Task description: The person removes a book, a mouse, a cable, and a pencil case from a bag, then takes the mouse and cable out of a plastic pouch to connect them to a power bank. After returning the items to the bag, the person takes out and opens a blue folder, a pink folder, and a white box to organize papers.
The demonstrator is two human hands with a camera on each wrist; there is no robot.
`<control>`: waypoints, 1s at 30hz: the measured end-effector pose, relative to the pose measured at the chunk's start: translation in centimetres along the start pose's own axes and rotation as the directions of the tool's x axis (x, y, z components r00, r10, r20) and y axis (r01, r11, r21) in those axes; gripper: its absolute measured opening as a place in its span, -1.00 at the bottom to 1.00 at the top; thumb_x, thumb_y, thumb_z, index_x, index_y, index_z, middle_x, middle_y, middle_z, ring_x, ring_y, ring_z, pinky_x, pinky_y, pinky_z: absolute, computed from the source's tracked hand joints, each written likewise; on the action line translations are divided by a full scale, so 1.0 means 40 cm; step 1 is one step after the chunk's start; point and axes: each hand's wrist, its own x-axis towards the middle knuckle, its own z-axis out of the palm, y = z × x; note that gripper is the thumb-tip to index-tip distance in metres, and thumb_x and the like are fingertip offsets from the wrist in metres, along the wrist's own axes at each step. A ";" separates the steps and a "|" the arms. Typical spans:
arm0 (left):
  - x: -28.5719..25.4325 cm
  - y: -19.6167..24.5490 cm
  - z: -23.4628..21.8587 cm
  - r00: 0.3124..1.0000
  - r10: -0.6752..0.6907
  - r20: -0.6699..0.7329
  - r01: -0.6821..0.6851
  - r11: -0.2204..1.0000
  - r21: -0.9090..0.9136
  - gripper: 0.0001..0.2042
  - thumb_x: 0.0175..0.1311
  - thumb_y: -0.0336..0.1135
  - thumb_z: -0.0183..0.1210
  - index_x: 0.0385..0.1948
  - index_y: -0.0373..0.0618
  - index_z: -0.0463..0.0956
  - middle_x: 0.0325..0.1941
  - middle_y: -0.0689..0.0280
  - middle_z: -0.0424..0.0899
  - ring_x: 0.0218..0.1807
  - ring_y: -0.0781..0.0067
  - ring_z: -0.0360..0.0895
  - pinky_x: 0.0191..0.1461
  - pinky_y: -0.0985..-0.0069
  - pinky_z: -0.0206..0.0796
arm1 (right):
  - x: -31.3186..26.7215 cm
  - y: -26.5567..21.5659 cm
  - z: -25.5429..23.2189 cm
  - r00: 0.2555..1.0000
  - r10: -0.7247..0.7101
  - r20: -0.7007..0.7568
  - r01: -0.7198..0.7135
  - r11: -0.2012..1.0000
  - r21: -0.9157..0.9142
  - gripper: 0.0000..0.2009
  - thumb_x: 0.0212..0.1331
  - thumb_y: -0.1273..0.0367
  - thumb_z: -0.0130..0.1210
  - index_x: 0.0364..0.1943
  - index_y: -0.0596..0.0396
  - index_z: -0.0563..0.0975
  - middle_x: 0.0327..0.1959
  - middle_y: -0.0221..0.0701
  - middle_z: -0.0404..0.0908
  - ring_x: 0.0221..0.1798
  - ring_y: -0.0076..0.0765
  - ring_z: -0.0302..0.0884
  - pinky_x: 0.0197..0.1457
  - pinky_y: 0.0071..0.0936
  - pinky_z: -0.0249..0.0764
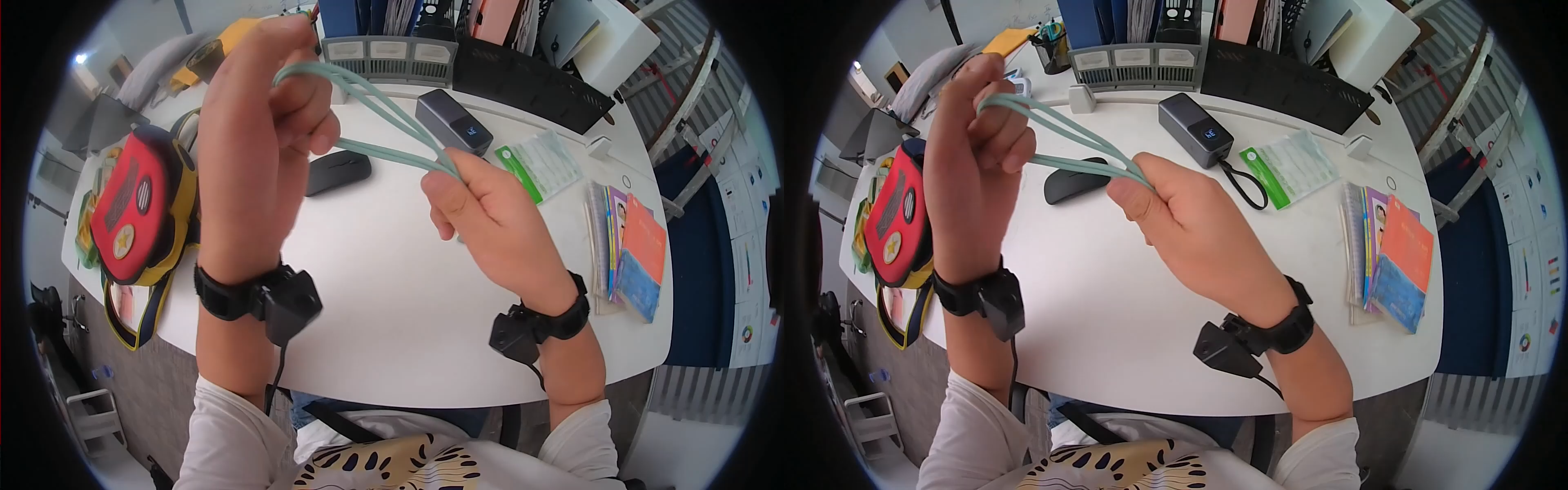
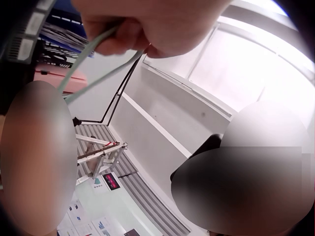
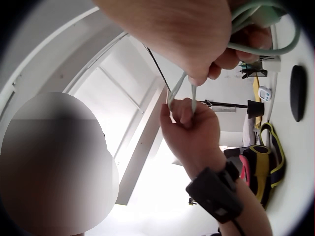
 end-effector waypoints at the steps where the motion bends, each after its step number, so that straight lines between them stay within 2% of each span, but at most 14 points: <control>1: -0.001 0.008 0.014 1.000 -0.003 -0.028 0.009 0.971 0.238 -0.73 0.59 -0.17 0.13 0.03 -0.20 0.55 -0.49 0.49 0.25 -0.56 0.76 0.04 -0.41 0.65 0.14 | -0.003 -0.011 -0.018 0.998 0.031 0.062 -0.031 0.999 -0.014 -0.66 0.67 0.14 -0.02 -0.20 0.11 0.54 -0.51 -0.57 0.43 -0.41 -0.67 0.37 -0.30 -0.58 0.33; 2: 0.000 0.016 0.027 0.998 0.003 -0.055 0.022 0.887 0.461 -0.72 0.60 -0.16 0.12 0.05 -0.20 0.57 -0.43 0.44 0.35 -0.55 0.76 0.07 -0.36 0.65 0.23 | -0.002 -0.019 -0.024 0.998 0.032 0.057 -0.031 0.999 -0.014 -0.66 0.67 0.14 -0.02 -0.20 0.11 0.54 -0.51 -0.57 0.43 -0.41 -0.67 0.37 -0.30 -0.58 0.33; 3: 0.004 0.032 0.021 0.998 -0.045 -0.038 0.059 0.808 0.586 -0.73 0.58 -0.25 0.16 0.13 -0.21 0.59 -0.20 0.30 0.60 -0.40 0.65 0.40 -0.11 0.50 0.45 | -0.001 -0.025 -0.029 0.994 0.103 0.041 -0.100 0.993 -0.063 -0.62 0.64 0.13 0.04 -0.27 0.16 0.48 -0.59 -0.46 0.38 -0.48 -0.52 0.37 -0.34 -0.48 0.35; 4: 0.004 0.024 0.023 0.998 -0.046 -0.033 0.057 0.808 0.586 -0.73 0.58 -0.25 0.16 0.13 -0.21 0.59 -0.20 0.30 0.60 -0.40 0.65 0.40 -0.11 0.50 0.45 | 0.000 -0.027 -0.034 0.985 0.172 0.021 -0.169 0.979 -0.111 -0.57 0.60 0.11 0.10 -0.34 0.20 0.41 -0.66 -0.36 0.34 -0.55 -0.37 0.37 -0.39 -0.38 0.37; 5: 0.000 0.010 0.023 0.959 0.227 0.171 -0.258 0.442 0.859 -0.74 0.52 -0.33 0.21 0.13 -0.20 0.59 -0.11 0.27 0.65 -0.24 0.50 0.53 0.03 0.44 0.47 | 0.001 -0.024 -0.036 0.985 0.173 0.016 -0.170 0.979 -0.109 -0.57 0.60 0.11 0.10 -0.34 0.20 0.41 -0.66 -0.36 0.34 -0.55 -0.37 0.37 -0.39 -0.38 0.37; 6: -0.008 0.001 0.026 0.815 0.358 0.455 -0.461 -0.074 0.884 -0.74 0.46 -0.40 0.25 0.12 -0.19 0.59 -0.03 0.24 0.71 -0.08 0.35 0.65 0.16 0.38 0.49 | 0.001 -0.017 -0.032 0.998 0.062 0.013 -0.056 0.962 -0.269 -0.63 0.57 0.19 0.12 -0.31 0.23 0.44 -0.63 -0.24 0.42 -0.53 -0.18 0.44 -0.36 -0.31 0.41; 7: -0.034 0.014 0.067 0.797 0.265 0.543 -0.502 -0.210 0.839 -0.68 0.34 -0.50 0.31 0.12 -0.19 0.59 0.08 0.18 0.73 0.19 0.06 0.64 0.34 0.30 0.41 | 0.000 -0.009 -0.029 0.998 -0.048 0.031 0.057 0.905 -0.421 -0.69 0.54 0.26 0.14 -0.27 0.26 0.47 -0.59 -0.13 0.51 -0.50 0.02 0.51 -0.34 -0.24 0.45; 10: -0.114 -0.010 0.145 0.864 -0.131 0.486 -0.495 -0.043 0.868 -0.79 0.39 -0.44 0.28 0.02 -0.16 0.63 -0.04 0.18 0.74 -0.08 0.02 0.69 0.19 0.29 0.47 | -0.007 0.021 -0.018 0.965 -0.264 0.012 0.242 0.866 -0.437 -0.84 0.45 0.41 0.12 -0.18 0.28 0.52 -0.45 0.04 0.61 -0.34 0.29 0.57 -0.28 -0.10 0.49; 14: -0.104 -0.088 0.133 0.913 -0.044 0.405 -0.386 0.226 0.895 -0.82 0.54 -0.26 0.19 -0.14 -0.20 0.61 -0.29 0.14 0.70 -0.32 0.02 0.64 -0.13 0.28 0.48 | -0.014 -0.031 -0.032 0.989 -0.112 -0.092 0.077 0.944 -0.322 -0.88 0.42 0.46 0.07 -0.17 0.27 0.56 -0.43 0.05 0.63 -0.33 0.28 0.62 -0.30 -0.05 0.49; 17: -0.064 -0.123 0.106 0.940 -0.054 0.338 -0.297 0.363 0.883 -0.49 0.65 0.04 0.05 -0.42 -0.28 0.47 -0.66 0.05 0.40 -0.59 0.06 0.37 -0.46 0.28 0.20 | -0.018 -0.026 -0.024 0.975 -0.208 -0.082 0.163 0.912 -0.377 -0.86 0.45 0.43 0.09 -0.19 0.28 0.55 -0.46 0.00 0.62 -0.38 0.23 0.62 -0.36 -0.07 0.46; 21: -0.048 -0.117 0.101 0.965 -0.120 0.232 -0.164 0.410 0.897 -0.42 0.49 0.18 0.21 -0.49 -0.26 0.58 -0.64 0.01 0.58 -0.54 -0.10 0.58 -0.46 0.22 0.38 | -0.018 -0.029 -0.010 0.962 -0.265 -0.074 0.216 0.895 -0.391 -0.85 0.47 0.39 0.14 -0.16 0.24 0.55 -0.46 -0.05 0.64 -0.39 0.18 0.62 -0.36 -0.04 0.47; 24: -0.042 -0.121 0.086 0.978 0.053 0.203 -0.203 0.482 0.853 -0.43 0.41 0.20 0.31 -0.48 -0.24 0.59 -0.70 0.18 0.53 -0.65 0.25 0.46 -0.52 0.36 0.26 | -0.015 -0.031 -0.008 0.922 -0.358 -0.145 0.205 0.771 -0.603 -0.87 0.46 0.41 0.17 -0.10 0.20 0.54 -0.42 -0.08 0.65 -0.38 0.19 0.62 -0.34 -0.03 0.51; 27: -0.037 -0.088 0.091 0.973 -0.213 0.092 0.080 0.678 0.730 -0.53 0.36 0.05 0.44 -0.50 -0.19 0.54 -0.65 0.56 0.39 -0.54 0.79 0.21 -0.52 0.62 0.06 | -0.004 -0.009 0.006 0.879 -0.447 -0.167 0.259 0.742 -0.619 -0.87 0.44 0.45 0.17 -0.03 0.15 0.52 -0.35 -0.11 0.67 -0.36 0.19 0.63 -0.32 -0.04 0.55; 30: -0.044 -0.126 0.089 0.990 -0.136 0.036 0.102 0.872 0.479 -0.58 0.38 -0.03 0.42 -0.47 -0.16 0.49 -0.61 0.56 0.44 -0.53 0.78 0.25 -0.51 0.64 0.08 | -0.005 0.011 0.059 0.857 -0.463 -0.224 0.268 0.773 -0.575 -0.82 0.41 0.49 0.16 0.02 0.16 0.51 -0.24 -0.14 0.69 -0.29 0.14 0.67 -0.28 -0.08 0.58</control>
